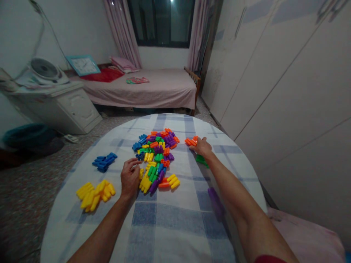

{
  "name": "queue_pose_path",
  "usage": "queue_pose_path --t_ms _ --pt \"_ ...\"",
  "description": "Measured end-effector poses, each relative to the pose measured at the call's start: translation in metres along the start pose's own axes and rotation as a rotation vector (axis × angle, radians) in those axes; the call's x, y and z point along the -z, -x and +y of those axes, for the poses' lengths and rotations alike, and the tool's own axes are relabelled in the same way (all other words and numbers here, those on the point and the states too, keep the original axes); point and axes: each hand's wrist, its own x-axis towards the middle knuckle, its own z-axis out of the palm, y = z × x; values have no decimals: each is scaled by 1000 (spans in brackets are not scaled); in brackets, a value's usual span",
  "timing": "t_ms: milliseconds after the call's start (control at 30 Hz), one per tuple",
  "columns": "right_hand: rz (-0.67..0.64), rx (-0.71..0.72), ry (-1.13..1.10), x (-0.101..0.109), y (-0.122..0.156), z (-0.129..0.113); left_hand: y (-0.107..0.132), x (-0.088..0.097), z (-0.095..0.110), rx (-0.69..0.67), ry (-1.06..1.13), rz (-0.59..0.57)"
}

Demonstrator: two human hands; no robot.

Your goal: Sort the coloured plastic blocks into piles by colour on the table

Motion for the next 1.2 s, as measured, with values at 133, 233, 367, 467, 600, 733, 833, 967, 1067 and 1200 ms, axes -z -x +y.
queue_pose_path --t_ms 133,233,367,467,600,733,833,967,1067,1200 --pt "83 -55 -52 -11 -23 -12 0 0 0 5 4 -11" --pt "94 -71 -94 -8 -31 -18 0 -1 0 9 11 -5" --pt "166 -14 -66 5 -18 -26 -1 -1 -1 11 9 -2" --pt "200 142 -58 12 10 -26 -1 -1 0 7 15 4" --pt "115 373 -193 17 64 -3 -1 -1 2 11 17 -2" --pt "321 217 -311 9 126 45 -1 -1 2 4 -7 8" --pt "316 123 -336 -14 171 77 -1 -1 2 3 -2 16" --pt "183 146 -307 -54 213 92 -2 0 3 6 -6 17" --pt "181 212 -273 -73 220 83 -2 0 3 -4 -17 13" --pt "223 253 -289 -77 198 67 -3 0 2 -6 -20 5"
